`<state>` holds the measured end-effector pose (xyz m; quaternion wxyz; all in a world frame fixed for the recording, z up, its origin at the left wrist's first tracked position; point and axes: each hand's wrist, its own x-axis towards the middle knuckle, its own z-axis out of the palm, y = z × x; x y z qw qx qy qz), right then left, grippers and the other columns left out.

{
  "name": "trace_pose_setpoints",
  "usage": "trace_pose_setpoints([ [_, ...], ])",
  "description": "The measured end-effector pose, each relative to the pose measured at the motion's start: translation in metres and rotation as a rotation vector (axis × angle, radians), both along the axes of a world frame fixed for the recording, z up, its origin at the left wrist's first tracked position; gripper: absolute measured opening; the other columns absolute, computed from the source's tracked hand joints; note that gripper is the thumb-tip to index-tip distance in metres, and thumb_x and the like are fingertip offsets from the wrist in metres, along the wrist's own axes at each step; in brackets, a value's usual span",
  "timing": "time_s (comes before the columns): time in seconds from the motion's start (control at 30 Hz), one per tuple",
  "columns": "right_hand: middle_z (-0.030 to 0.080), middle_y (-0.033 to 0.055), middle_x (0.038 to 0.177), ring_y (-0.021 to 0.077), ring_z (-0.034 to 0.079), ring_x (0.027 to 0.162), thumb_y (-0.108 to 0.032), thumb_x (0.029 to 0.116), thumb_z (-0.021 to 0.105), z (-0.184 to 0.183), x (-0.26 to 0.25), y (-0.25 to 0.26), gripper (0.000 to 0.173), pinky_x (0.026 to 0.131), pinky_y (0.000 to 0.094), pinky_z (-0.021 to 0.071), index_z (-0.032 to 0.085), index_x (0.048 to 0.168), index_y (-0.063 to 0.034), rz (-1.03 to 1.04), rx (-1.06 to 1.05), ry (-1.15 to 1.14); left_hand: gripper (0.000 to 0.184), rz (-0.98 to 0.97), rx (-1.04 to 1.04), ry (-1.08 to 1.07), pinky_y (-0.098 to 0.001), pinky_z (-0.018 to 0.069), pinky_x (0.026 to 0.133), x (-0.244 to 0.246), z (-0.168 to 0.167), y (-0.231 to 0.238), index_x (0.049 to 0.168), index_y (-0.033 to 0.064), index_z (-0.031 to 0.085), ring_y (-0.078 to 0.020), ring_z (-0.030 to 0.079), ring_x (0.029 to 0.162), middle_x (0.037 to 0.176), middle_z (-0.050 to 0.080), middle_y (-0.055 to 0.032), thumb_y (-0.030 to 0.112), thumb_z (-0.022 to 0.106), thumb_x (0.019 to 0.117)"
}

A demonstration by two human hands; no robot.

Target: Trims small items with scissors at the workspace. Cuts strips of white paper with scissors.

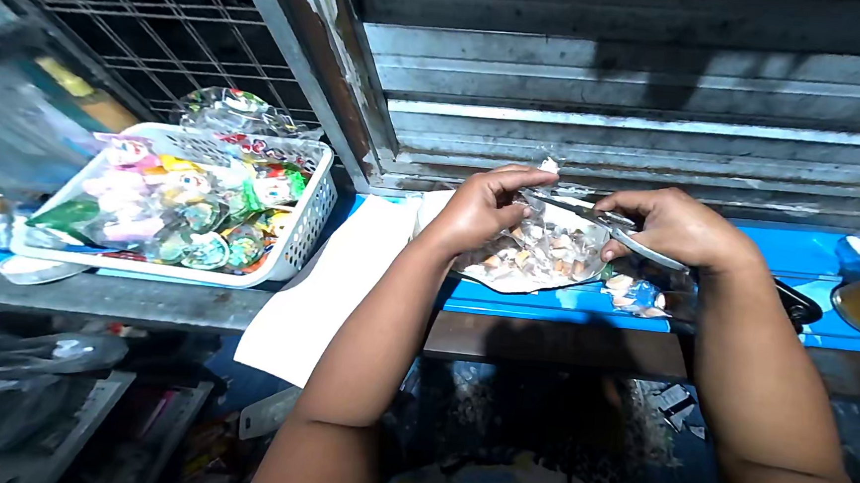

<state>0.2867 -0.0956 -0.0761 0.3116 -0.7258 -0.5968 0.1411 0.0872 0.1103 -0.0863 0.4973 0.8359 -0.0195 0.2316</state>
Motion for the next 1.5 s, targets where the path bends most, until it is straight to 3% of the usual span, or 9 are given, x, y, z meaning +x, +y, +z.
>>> trace_pose_setpoints([
  [0.27,0.070,-0.0036,0.081,0.0033,0.061,0.064,-0.031,0.0718,0.090,-0.003,0.002,0.001,0.045,0.059,0.0263,0.0520,0.074,0.110,-0.0153,0.005,0.013,-0.032,0.042,0.000,-0.012,-0.002,-0.0174,0.0542,0.081,0.000,-0.001,0.000,0.131,0.0016,0.066,-0.0013,0.064,0.093,0.132,0.063,-0.0071,-0.010,0.063,0.0907],
  [0.37,0.068,-0.0040,0.080,0.0035,0.058,0.066,-0.034,0.0736,0.089,0.000,0.004,0.003,0.043,0.063,0.0293,0.0502,0.074,0.109,-0.0135,0.020,-0.021,-0.045,0.043,0.000,0.003,-0.001,-0.0168,0.0537,0.078,0.001,-0.001,0.001,0.132,0.0019,0.065,-0.0006,0.063,0.088,0.131,0.063,-0.0067,-0.010,0.062,0.0909],
  [0.6,0.065,-0.0041,0.071,0.0041,0.054,0.059,-0.033,0.0726,0.090,0.000,0.003,0.002,0.040,0.058,0.0306,0.0470,0.075,0.104,-0.0149,0.007,-0.028,-0.055,0.043,0.002,-0.004,0.016,-0.0163,0.0528,0.073,0.001,-0.001,0.000,0.132,0.0029,0.065,0.0001,0.062,0.083,0.131,0.063,-0.0062,-0.010,0.062,0.0911],
  [0.93,0.064,-0.0044,0.069,0.0043,0.054,0.057,-0.034,0.0727,0.091,0.000,0.003,0.002,0.038,0.057,0.0316,0.0474,0.076,0.103,-0.0147,0.010,-0.038,-0.064,0.045,-0.001,-0.005,0.043,-0.0176,0.0537,0.078,0.000,0.000,-0.001,0.133,0.0028,0.065,-0.0017,0.063,0.091,0.134,0.062,-0.0072,-0.010,0.062,0.0908],
  [1.03,0.062,-0.0036,0.063,0.0050,0.053,0.051,-0.030,0.0726,0.091,-0.001,0.002,0.000,0.034,0.050,0.0296,0.0468,0.077,0.099,-0.0146,0.003,-0.027,-0.072,0.045,-0.013,-0.011,0.039,-0.0172,0.0536,0.079,0.000,0.000,-0.002,0.133,0.0019,0.065,-0.0019,0.064,0.092,0.134,0.062,-0.0080,-0.011,0.062,0.0902],
  [1.17,0.064,0.0000,0.068,0.0127,0.057,0.059,-0.033,0.0757,0.090,0.001,0.008,0.000,0.035,0.059,0.0418,0.0485,0.076,0.101,-0.0145,-0.046,-0.122,-0.132,0.047,-0.028,0.017,0.088,-0.0193,0.0530,0.085,0.001,0.000,-0.002,0.135,0.0040,0.064,-0.0040,0.064,0.098,0.138,0.060,-0.0090,-0.011,0.062,0.0907],
  [1.33,0.065,0.0071,0.075,0.0212,0.060,0.067,-0.029,0.0808,0.088,0.002,0.027,-0.006,0.031,0.065,0.0518,0.0495,0.075,0.102,-0.0098,-0.157,-0.132,-0.127,0.043,-0.030,0.055,0.134,-0.0191,0.0531,0.079,0.000,0.001,-0.003,0.133,0.0055,0.066,-0.0027,0.063,0.091,0.133,0.063,-0.0063,-0.009,0.061,0.0923],
  [1.4,0.066,0.0104,0.078,0.0248,0.060,0.069,-0.028,0.0823,0.087,0.002,0.033,-0.010,0.033,0.066,0.0549,0.0493,0.074,0.104,-0.0071,-0.224,-0.114,-0.117,0.039,0.038,0.128,0.175,-0.0219,0.0542,0.080,0.000,0.001,-0.001,0.132,0.0064,0.067,-0.0044,0.065,0.089,0.129,0.066,-0.0066,-0.003,0.063,0.0950],
  [1.5,0.068,0.0148,0.083,0.0300,0.062,0.074,-0.027,0.0837,0.087,0.004,0.036,-0.011,0.035,0.071,0.0592,0.0495,0.073,0.108,-0.0057,-0.308,-0.135,-0.121,0.034,0.186,0.194,0.205,-0.0277,0.0560,0.089,0.002,0.001,0.005,0.132,0.0056,0.066,-0.0092,0.069,0.096,0.127,0.069,-0.0093,0.006,0.065,0.0985],
])
